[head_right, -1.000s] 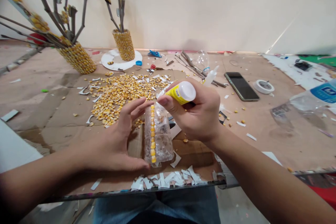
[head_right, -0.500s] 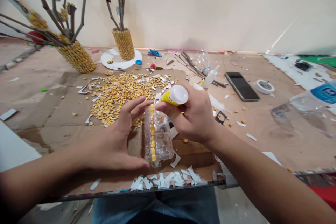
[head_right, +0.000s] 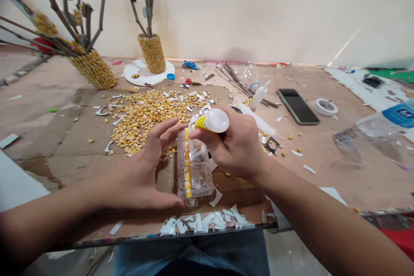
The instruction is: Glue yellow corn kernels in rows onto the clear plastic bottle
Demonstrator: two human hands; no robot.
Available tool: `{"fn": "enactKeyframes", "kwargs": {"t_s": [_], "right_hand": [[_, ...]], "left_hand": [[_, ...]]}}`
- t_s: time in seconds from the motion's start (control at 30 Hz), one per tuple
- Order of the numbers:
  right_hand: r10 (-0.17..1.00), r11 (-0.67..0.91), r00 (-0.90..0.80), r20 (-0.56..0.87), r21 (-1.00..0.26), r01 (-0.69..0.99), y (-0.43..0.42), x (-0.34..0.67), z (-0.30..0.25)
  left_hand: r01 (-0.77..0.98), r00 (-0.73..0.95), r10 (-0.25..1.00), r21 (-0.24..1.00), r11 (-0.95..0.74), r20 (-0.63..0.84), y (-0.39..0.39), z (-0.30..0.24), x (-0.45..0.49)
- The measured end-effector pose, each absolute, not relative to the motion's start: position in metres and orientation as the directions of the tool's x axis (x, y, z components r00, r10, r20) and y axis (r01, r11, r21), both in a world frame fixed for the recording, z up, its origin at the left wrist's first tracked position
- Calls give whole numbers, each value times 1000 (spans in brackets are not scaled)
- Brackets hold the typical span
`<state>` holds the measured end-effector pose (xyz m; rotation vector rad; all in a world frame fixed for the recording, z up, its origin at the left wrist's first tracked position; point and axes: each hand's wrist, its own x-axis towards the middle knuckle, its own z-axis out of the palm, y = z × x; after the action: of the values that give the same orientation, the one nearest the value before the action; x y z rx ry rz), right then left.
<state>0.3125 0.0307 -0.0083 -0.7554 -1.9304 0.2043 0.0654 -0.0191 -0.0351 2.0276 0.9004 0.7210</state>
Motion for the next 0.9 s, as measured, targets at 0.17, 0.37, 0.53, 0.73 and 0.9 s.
{"fn": "enactKeyframes", "kwargs": {"t_s": [0.17, 0.37, 0.53, 0.73, 0.9], "right_hand": [[580, 791, -277, 766, -450, 414, 31, 311, -9], [548, 812, -291, 784, -414, 411, 29, 308, -8], [525, 819, -295, 798, -381, 429, 29, 309, -8], [496, 835, -312, 810, -346, 428, 29, 308, -6], [479, 840, -330, 813, -317, 440, 27, 309, -3]], "left_hand": [[358, 587, 792, 824, -439, 167, -19, -37, 64], [332, 581, 793, 837, -435, 182, -19, -40, 64], [331, 581, 794, 841, -428, 175, -19, -37, 64], [362, 571, 808, 840, -404, 143, -19, -34, 65], [364, 570, 811, 843, -395, 133, -20, -33, 66]]}}
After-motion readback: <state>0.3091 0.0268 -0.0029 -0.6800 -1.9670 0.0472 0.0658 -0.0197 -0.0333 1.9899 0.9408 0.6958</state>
